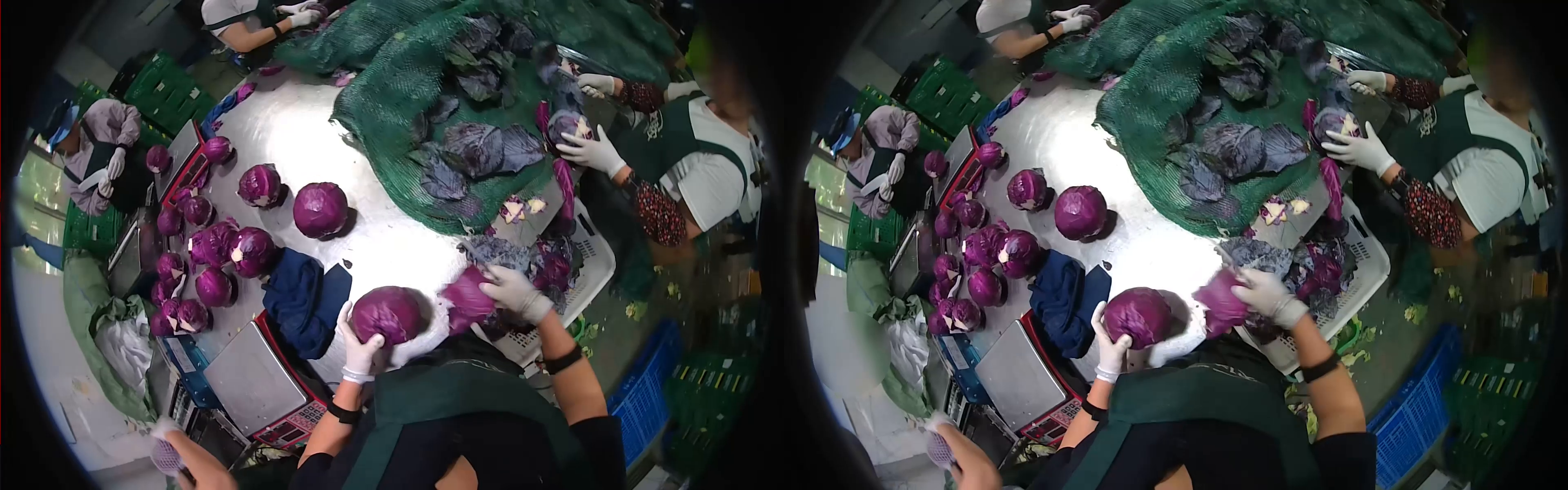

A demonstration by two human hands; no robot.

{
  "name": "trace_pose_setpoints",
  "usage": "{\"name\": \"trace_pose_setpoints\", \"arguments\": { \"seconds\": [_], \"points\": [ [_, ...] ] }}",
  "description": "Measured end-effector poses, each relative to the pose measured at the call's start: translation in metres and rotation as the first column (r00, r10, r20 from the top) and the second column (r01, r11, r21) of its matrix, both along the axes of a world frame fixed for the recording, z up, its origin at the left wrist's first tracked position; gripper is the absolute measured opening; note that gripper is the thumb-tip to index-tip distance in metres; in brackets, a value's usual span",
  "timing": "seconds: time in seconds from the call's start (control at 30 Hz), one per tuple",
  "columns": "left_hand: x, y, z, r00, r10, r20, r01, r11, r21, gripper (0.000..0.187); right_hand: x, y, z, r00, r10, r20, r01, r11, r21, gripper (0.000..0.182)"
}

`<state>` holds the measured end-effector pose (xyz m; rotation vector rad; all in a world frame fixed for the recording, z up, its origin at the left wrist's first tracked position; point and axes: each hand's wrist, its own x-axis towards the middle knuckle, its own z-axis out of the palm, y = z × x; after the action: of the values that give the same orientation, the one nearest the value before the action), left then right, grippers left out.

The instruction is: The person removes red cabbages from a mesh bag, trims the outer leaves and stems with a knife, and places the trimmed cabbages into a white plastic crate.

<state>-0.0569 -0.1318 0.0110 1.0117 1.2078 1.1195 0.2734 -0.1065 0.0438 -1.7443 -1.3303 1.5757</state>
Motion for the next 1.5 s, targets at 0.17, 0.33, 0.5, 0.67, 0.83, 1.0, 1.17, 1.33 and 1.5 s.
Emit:
{"name": "trace_pose_setpoints", "arguments": {
  "seconds": [0.17, 0.33, 0.5, 0.67, 0.83, 1.0, 1.17, 1.33, 1.5],
  "points": [
    [0.002, 0.033, 0.001, 0.937, 0.014, 0.348, -0.013, 1.0, -0.005, 0.099, -0.006, 0.001, 0.025, 0.981, -0.006, 0.194, -0.099, 0.845, 0.526, 0.053],
    [0.005, 0.048, 0.036, 0.871, -0.275, 0.407, 0.291, 0.956, 0.023, 0.098, -0.087, 0.034, 0.036, 0.84, 0.041, -0.541, -0.017, 0.999, 0.049, 0.031],
    [-0.006, 0.049, 0.016, 0.846, -0.137, 0.515, 0.172, 0.985, -0.019, 0.09, -0.088, 0.021, 0.054, 0.803, 0.189, -0.565, -0.145, 0.982, 0.123, 0.015],
    [-0.009, 0.054, 0.023, 0.661, 0.207, 0.721, 0.007, 0.96, -0.281, 0.081, -0.052, 0.01, 0.064, 0.886, 0.461, -0.052, -0.356, 0.746, 0.563, 0.014],
    [-0.095, 0.081, 0.046, 0.036, 0.356, 0.934, -0.262, 0.905, -0.335, 0.095, 0.023, -0.007, -0.008, 0.958, -0.285, -0.02, 0.281, 0.926, 0.254, 0.02],
    [-0.195, 0.11, 0.029, 0.217, 0.505, 0.836, -0.609, 0.739, -0.288, 0.094, 0.025, -0.006, -0.012, 0.904, -0.414, -0.103, 0.427, 0.874, 0.231, 0.018],
    [-0.147, 0.116, 0.034, 0.7, 0.635, 0.328, -0.684, 0.728, 0.049, 0.067, -0.025, 0.014, 0.001, 0.971, -0.235, -0.052, 0.24, 0.934, 0.265, 0.018],
    [-0.023, 0.165, 0.065, 0.351, 0.282, -0.893, 0.161, 0.921, 0.354, 0.067, -0.059, 0.032, -0.052, 0.992, 0.068, 0.105, -0.117, 0.797, 0.592, 0.022],
    [0.012, 0.233, -0.016, -0.013, 0.319, -0.948, 0.444, 0.851, 0.281, 0.052, -0.064, 0.037, -0.061, 0.789, 0.008, 0.615, -0.394, 0.774, 0.495, 0.043]
  ]
}}
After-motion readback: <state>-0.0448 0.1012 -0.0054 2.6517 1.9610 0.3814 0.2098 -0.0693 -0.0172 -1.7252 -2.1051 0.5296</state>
